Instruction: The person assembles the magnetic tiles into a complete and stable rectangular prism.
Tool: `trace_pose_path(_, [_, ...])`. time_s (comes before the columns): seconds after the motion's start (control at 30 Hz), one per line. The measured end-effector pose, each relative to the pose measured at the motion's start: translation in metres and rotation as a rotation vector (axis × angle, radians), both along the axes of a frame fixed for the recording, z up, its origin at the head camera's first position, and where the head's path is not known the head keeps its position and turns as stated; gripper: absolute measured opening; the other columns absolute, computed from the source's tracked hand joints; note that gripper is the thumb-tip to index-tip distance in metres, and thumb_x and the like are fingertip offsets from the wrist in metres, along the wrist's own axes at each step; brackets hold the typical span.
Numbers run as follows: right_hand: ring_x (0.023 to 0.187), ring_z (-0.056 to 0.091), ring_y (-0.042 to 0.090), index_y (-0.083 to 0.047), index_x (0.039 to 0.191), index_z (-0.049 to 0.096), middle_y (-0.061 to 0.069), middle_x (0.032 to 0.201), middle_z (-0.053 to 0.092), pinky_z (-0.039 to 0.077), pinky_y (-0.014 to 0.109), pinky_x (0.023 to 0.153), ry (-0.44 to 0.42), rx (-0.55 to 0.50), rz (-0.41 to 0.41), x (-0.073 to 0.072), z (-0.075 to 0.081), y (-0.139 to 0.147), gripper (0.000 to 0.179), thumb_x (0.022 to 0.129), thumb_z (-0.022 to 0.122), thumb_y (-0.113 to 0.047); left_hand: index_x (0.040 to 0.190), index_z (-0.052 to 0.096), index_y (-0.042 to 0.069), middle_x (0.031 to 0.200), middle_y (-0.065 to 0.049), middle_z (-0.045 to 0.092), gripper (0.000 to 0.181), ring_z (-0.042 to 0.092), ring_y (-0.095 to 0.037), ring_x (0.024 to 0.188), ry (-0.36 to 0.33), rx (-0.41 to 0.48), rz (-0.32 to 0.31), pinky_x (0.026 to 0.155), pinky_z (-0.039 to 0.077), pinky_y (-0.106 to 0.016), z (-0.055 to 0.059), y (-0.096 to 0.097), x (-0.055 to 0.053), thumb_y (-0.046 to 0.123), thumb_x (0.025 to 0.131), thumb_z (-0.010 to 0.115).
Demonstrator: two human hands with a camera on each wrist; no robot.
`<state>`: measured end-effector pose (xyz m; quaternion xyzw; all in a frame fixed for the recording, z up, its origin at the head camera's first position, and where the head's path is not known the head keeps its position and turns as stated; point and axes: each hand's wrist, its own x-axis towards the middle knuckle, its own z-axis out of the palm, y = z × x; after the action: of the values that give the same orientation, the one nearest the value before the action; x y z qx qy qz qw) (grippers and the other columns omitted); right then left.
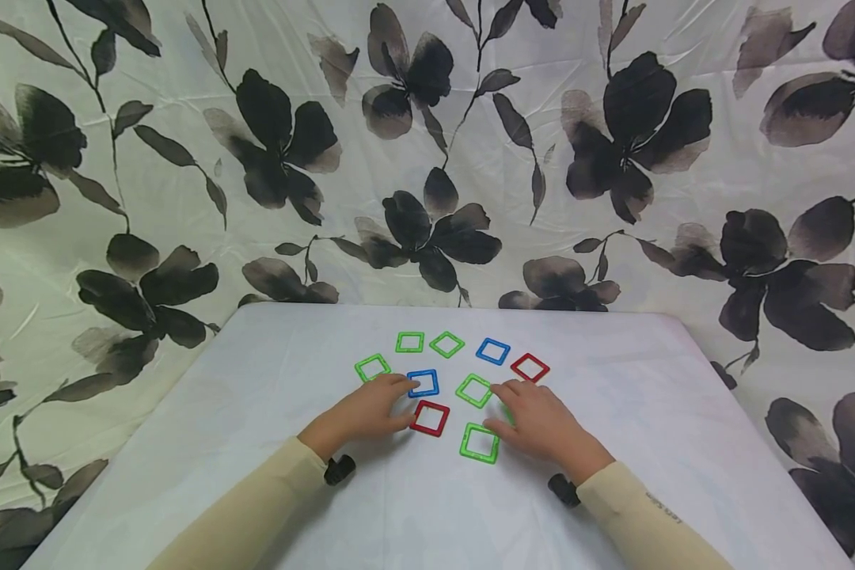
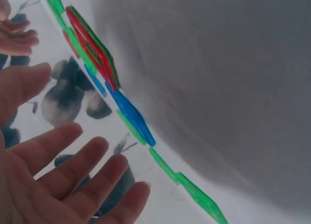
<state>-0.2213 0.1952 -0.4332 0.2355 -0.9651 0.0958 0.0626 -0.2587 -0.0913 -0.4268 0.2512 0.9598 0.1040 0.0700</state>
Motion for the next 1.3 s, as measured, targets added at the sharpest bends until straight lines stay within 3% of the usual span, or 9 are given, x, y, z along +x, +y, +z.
trace_pose_path(0.27, [0.122,0.056,0.029,-0.013,0.136,0.055,0.009,0.131,0.059,0.047,0.050,0.101,-0.080,0.012,0.017,0.004,0.000,-0.008,0.057,0.088,0.066,-0.042,0.138,0.054,0.016,0.139,-0.004,0.055,0.060,0.050,-0.022,0.128,-0.012,-0.058,-0.051,0.106,0.045,-0.039,-0.007,0.009,0.000,0.039,0.086,0.072])
trace_pose_path(0.7, [0.116,0.057,0.023,-0.014,0.129,0.061,0.003,0.123,0.061,0.050,0.044,0.098,-0.177,0.045,0.021,0.009,-0.002,-0.020,0.049,0.088,0.068,-0.040,0.132,0.060,0.019,0.130,0.001,0.059,0.053,0.053,-0.012,0.109,-0.045,-0.035,-0.089,0.090,0.053,-0.027,-0.013,0.021,-0.001,0.035,0.083,0.075])
trace_pose_path(1.03, [0.107,0.058,0.018,-0.014,0.124,0.063,0.000,0.114,0.063,0.051,0.039,0.096,-0.160,0.066,0.068,0.011,-0.008,-0.027,0.047,0.087,0.068,-0.041,0.130,0.061,0.019,0.133,0.002,0.058,0.046,0.054,-0.015,0.123,-0.062,-0.049,-0.118,0.105,0.046,-0.031,-0.010,0.031,0.001,0.033,0.087,0.072])
trace_pose_path(1.3, [0.104,0.058,0.017,-0.014,0.121,0.065,-0.001,0.112,0.063,0.051,0.038,0.095,-0.168,0.077,0.064,0.011,-0.007,-0.029,0.047,0.084,0.072,-0.042,0.130,0.061,0.018,0.132,0.003,0.059,0.042,0.054,-0.013,0.123,-0.045,-0.077,-0.151,0.107,0.044,-0.030,-0.010,0.035,0.000,0.030,0.090,0.069])
